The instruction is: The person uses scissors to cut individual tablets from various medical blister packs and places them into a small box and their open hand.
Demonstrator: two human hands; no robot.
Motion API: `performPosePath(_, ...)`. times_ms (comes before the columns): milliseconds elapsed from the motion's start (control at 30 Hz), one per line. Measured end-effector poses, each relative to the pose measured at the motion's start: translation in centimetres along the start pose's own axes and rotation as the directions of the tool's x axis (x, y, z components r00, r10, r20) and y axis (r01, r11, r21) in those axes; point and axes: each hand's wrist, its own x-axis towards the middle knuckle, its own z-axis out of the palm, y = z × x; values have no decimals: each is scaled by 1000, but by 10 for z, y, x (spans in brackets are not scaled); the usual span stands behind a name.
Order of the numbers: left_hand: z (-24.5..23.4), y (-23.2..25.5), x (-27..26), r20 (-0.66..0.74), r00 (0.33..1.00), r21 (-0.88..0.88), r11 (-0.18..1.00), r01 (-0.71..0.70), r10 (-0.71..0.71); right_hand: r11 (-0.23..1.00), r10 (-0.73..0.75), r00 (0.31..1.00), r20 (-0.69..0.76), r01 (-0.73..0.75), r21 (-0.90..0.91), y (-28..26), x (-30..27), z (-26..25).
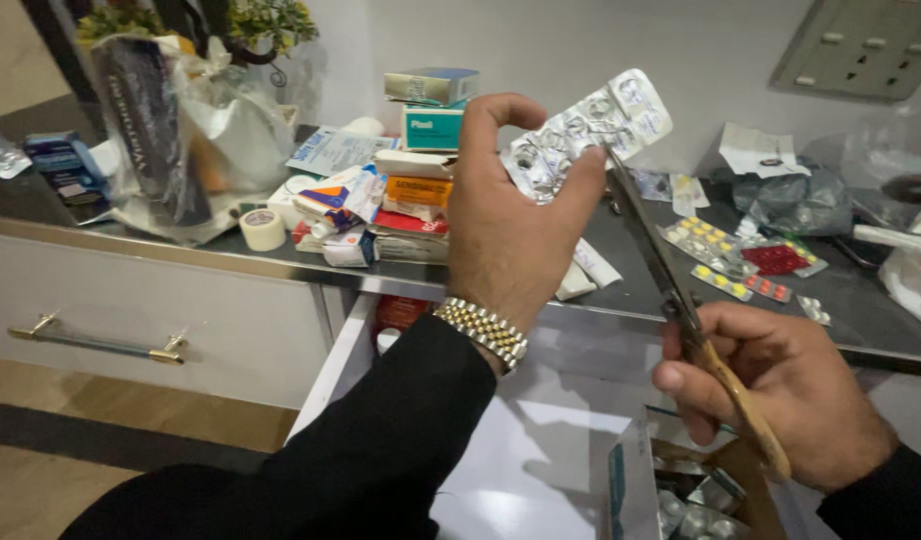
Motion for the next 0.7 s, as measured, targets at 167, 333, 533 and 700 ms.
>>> performPosePath(167,2,0,1,42,999,-78,997,3,0,999,-17,1000,11,17,36,-4,-1,3)
performPosePath(333,0,1,2,58,998,-50,999,7,-4,1000,17,1000,0,-17,19,-11,-1,6)
performPosePath(533,-1,1,4,81,995,-20,998,60,-58,983,109,991,-83,-120,-140,-33,-2,15)
performPosePath(700,-2,-1,4,32,996,-26,996,-88,89,985,118,990,-78,-126,-114,-36,-2,18)
